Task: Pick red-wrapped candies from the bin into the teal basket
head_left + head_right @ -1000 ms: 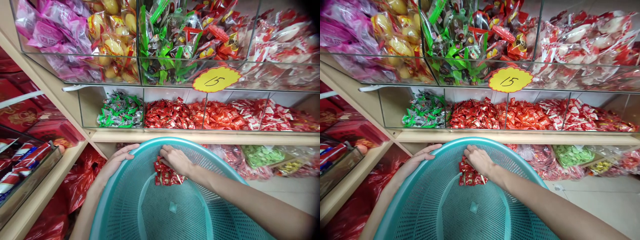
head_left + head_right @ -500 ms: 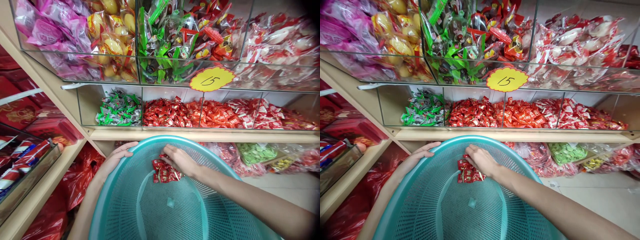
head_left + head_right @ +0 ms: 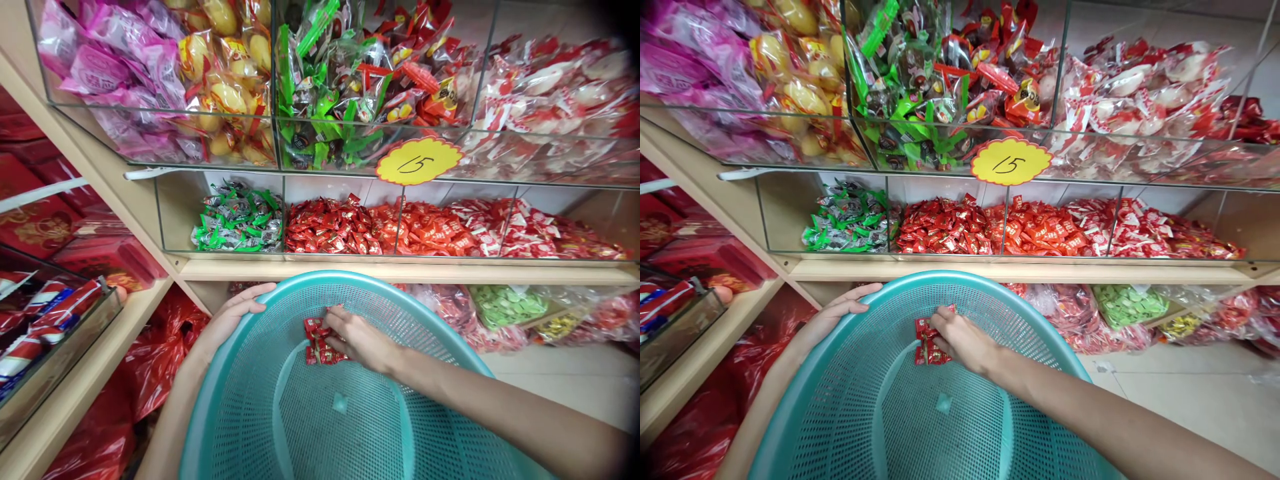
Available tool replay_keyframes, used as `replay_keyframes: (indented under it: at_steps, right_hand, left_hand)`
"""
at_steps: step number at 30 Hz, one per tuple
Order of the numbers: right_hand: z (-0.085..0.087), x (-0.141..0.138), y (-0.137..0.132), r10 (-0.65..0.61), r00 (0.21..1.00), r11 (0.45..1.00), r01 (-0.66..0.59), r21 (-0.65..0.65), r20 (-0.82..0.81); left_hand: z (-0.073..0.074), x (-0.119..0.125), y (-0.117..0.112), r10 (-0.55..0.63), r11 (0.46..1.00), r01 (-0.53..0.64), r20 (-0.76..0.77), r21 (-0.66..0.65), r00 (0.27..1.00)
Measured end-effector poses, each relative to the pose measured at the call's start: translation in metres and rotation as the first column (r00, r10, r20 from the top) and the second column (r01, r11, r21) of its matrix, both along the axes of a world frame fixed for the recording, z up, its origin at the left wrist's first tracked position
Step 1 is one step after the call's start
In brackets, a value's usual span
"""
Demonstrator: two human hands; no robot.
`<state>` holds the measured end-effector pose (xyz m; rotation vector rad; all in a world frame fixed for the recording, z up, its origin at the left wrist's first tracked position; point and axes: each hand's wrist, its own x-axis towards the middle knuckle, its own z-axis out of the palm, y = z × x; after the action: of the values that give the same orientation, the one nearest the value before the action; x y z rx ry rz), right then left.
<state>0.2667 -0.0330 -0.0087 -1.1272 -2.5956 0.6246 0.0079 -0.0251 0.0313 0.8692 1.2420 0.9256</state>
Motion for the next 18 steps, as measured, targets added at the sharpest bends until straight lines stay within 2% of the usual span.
replay_keyframes:
  at_steps: [5,8,12,18]
  right_hand:
    - [0.013,0.017,-0.002,-0.002,0.999,1.0,0.001,0.024,0.044]
    - [0.014,0.035,-0.002,-0.017,0.992,0.999,0.013,0.03,0.126]
    - [0.005,0.053,-0.003,0.003,0.969,1.0,-0.008,0.016,0.245]
    - [-0.011,0.051,-0.005,0.024,0.947,0.997,-0.047,0.063,0.321]
  left_hand:
    - [0.001,0.0,0.001,0.008,1.0,-0.008,0.0,-0.02,1.0]
    - [0.0,0.001,0.002,0.005,0.998,-0.003,0.028,-0.061,1.0]
    - [-0.001,0.002,0.004,0.007,0.997,-0.001,0.066,-0.08,0.998]
    - [-0.001,0.003,0.006,0.011,0.998,-0.005,0.093,-0.059,0.996]
